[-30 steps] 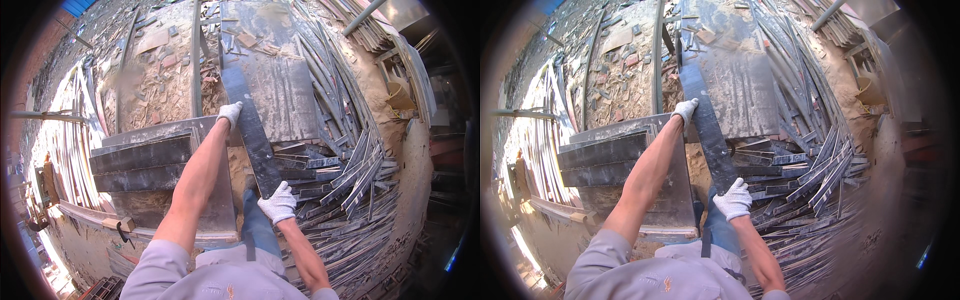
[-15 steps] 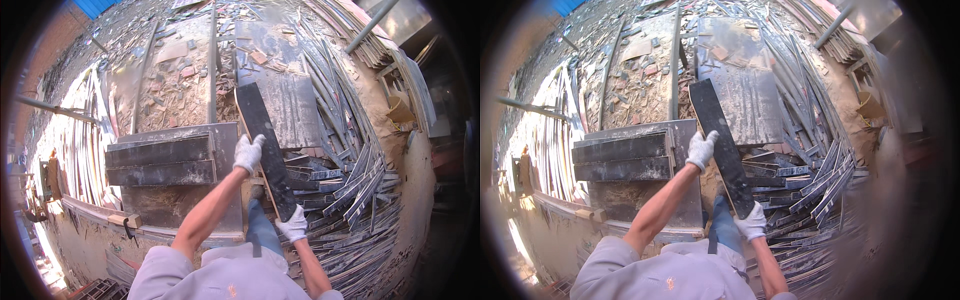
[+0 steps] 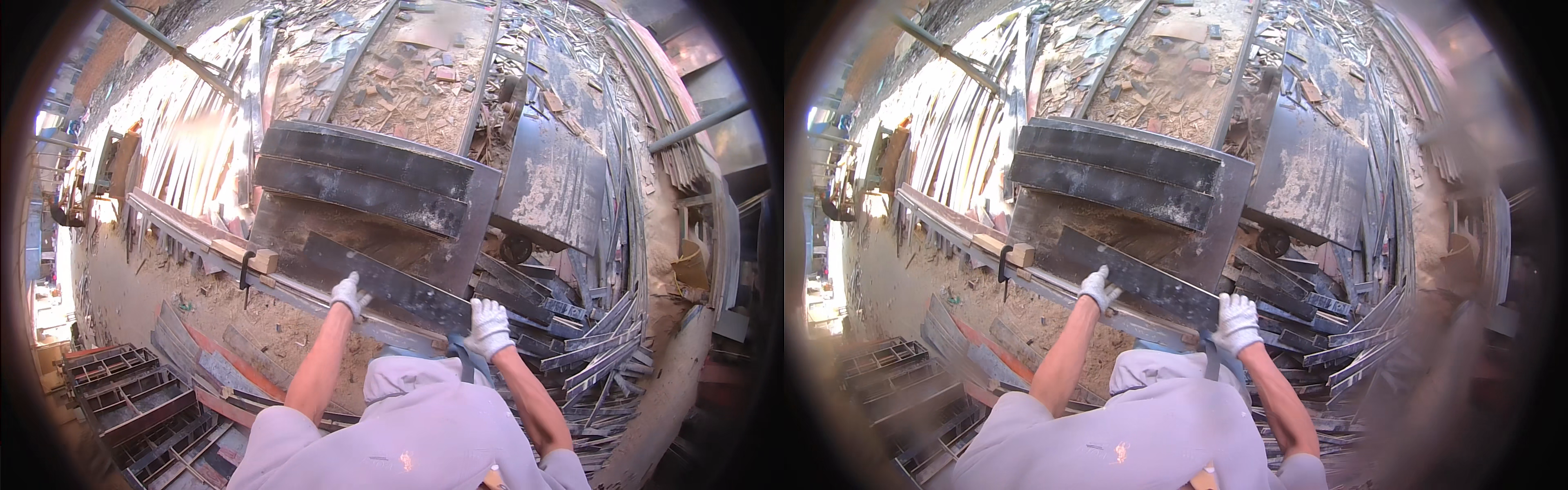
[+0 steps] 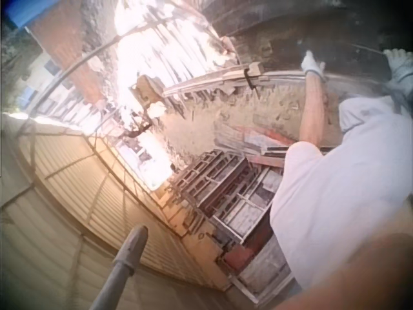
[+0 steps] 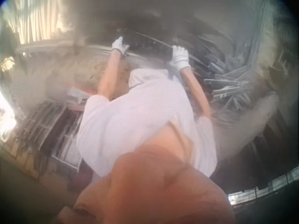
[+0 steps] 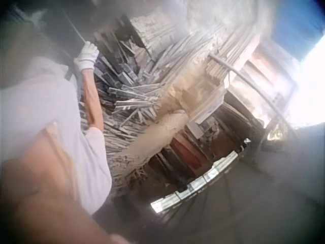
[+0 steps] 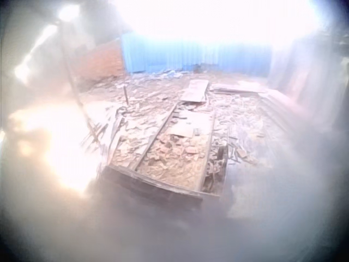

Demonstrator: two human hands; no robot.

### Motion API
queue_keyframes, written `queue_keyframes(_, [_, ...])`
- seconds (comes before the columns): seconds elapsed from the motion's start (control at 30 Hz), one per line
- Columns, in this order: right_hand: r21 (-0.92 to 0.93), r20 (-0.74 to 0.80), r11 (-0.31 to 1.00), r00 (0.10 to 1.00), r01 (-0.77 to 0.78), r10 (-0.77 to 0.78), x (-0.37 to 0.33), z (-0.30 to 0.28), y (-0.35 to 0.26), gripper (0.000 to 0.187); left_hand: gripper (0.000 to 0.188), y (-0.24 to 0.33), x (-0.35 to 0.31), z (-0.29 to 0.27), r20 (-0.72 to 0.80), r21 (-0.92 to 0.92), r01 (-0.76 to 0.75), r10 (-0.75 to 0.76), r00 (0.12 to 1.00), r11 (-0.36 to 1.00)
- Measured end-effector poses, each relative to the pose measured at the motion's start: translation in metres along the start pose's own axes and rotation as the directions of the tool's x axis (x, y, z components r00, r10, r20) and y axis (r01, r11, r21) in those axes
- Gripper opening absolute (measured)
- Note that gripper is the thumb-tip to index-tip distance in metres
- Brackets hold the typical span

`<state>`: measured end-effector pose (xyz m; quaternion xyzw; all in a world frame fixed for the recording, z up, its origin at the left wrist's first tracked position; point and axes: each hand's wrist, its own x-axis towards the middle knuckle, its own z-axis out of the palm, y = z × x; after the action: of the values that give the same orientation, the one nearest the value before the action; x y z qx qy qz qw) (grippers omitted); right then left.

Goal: The person picks up long, dark wood planks from a pile on the ground and places them onto a growing stack on a workbench. The person handles the planks one at a time, aligning them before stacking.

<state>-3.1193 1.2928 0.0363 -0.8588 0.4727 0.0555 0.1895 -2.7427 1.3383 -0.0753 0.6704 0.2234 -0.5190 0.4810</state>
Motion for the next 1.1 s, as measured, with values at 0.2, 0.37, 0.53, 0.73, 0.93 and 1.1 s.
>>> queue_keyframes(0.2, [0.002,-0.062,0.991,0.989,0.133,-0.132,0.108,-0.014,-0.086,0.108,0.063,0.101,0.03,-0.029,-0.276,0.324,-0.332,0.424,0.863,0.886])
queue_keyframes(0.37, [0.439,-0.412,0.867,0.804,-0.236,0.428,0.132,-0.033,-0.026,0.105,0.058,0.081,-0.037,0.049,0.088,-0.114,-0.492,0.502,0.86,0.863])
queue_keyframes(0.53, [0.939,-0.104,0.316,0.763,-0.137,0.638,0.18,-0.039,-0.014,0.078,0.08,0.091,-0.078,0.135,0.308,-0.062,-0.334,0.336,0.89,0.941])
queue_keyframes(0.73, [0.962,0.268,-0.166,0.877,-0.218,0.4,0.1,-0.059,-0.068,0.074,0.076,0.104,-0.06,0.104,0.2,-0.328,-0.256,0.332,0.922,0.909])
queue_keyframes(0.93, [0.601,-0.016,0.799,0.999,-0.024,0.041,0.015,-0.092,-0.059,0.123,0.051,0.032,-0.161,0.09,0.042,-0.424,-0.487,0.554,0.832,0.764])
queue_keyframes(1.1, [0.412,0.068,0.91,0.998,-0.037,0.01,0.003,-0.112,-0.049,0.134,0.055,-0.018,-0.231,0.136,0.148,-0.452,-0.49,0.604,0.783,0.746])
